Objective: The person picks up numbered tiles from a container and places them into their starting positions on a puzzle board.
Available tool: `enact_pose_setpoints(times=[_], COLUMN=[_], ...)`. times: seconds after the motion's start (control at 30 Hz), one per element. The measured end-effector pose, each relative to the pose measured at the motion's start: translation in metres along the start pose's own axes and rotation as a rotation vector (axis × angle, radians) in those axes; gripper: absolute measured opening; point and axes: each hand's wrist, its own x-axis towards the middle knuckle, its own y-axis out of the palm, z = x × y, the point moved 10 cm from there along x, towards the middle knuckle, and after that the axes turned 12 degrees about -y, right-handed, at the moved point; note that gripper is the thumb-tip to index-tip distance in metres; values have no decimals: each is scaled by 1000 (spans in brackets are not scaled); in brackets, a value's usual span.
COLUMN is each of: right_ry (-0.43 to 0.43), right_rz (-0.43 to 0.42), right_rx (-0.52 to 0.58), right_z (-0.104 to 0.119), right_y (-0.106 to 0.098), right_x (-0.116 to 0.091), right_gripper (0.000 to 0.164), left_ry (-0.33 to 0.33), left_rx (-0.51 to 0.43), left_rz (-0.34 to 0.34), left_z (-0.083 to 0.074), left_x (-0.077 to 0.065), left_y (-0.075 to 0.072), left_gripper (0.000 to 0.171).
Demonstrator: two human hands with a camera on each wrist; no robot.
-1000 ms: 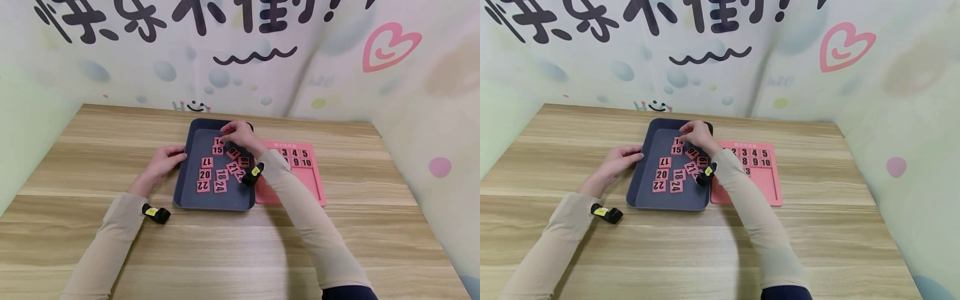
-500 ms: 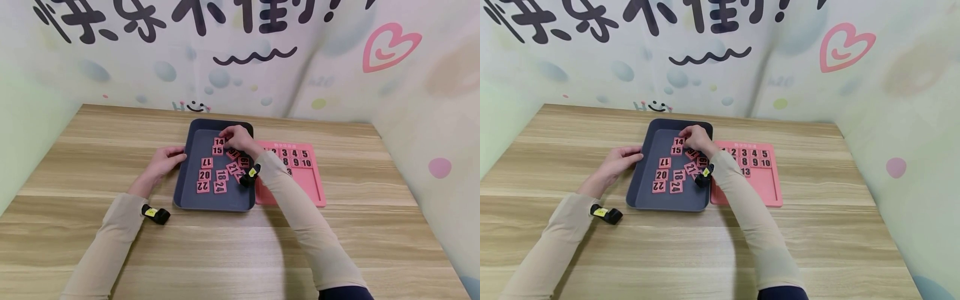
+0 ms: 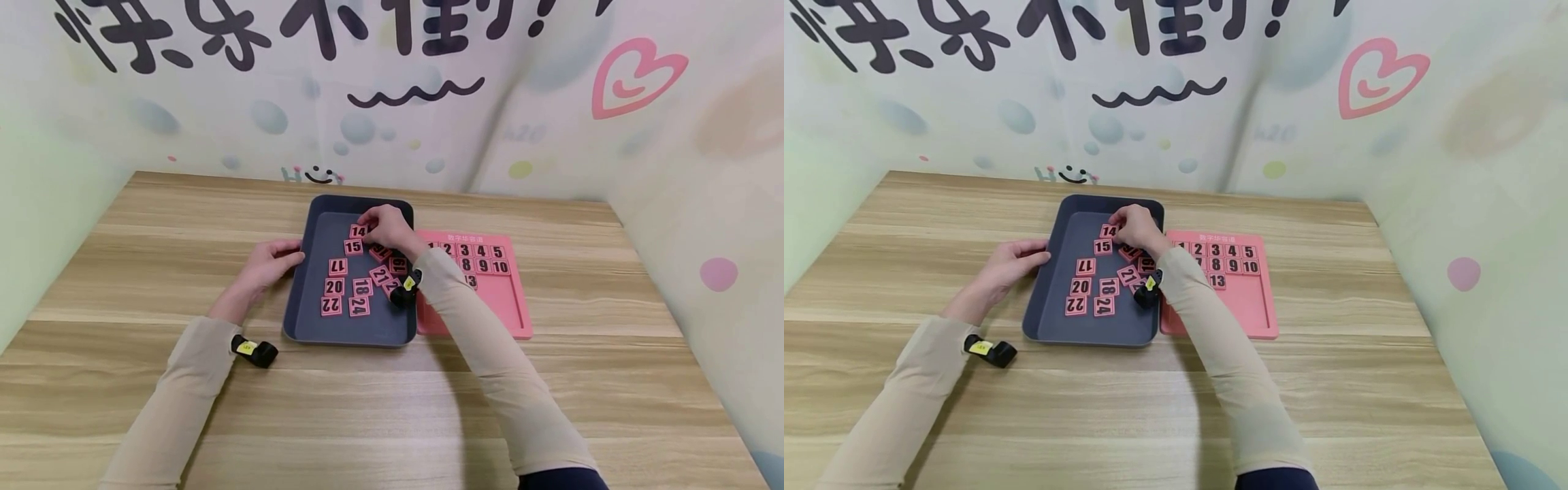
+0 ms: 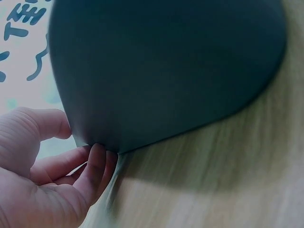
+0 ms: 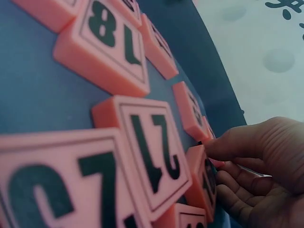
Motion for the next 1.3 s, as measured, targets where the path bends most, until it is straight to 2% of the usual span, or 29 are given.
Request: enact_pose_setpoints(times=[0.4,0.7,0.9,1.0,1.3], right_ry=[-91,-118,-131,-110,-16], right_rz=[-54,-124,-163,-168,-156], right_rx=[33,77,59,51,23], right_z=[16,15,-4,-17,-63], right_y=[-29,-67,-90,-100,-109], right_x=[-18,-57,-90,-108,-159], right_gripper=[31,33,36,35,37], left_ry=[-15,-21,-31,-33,-30], left_rx=[-13,-8,-10,-5,2], left_rz=[16,15,13,17,16], left_z=[2,3,2,1,-1], left_x=[1,1,-1,-2,-3], left_y=[4,2,2,2,4], left_gripper=[44,44,45,45,45])
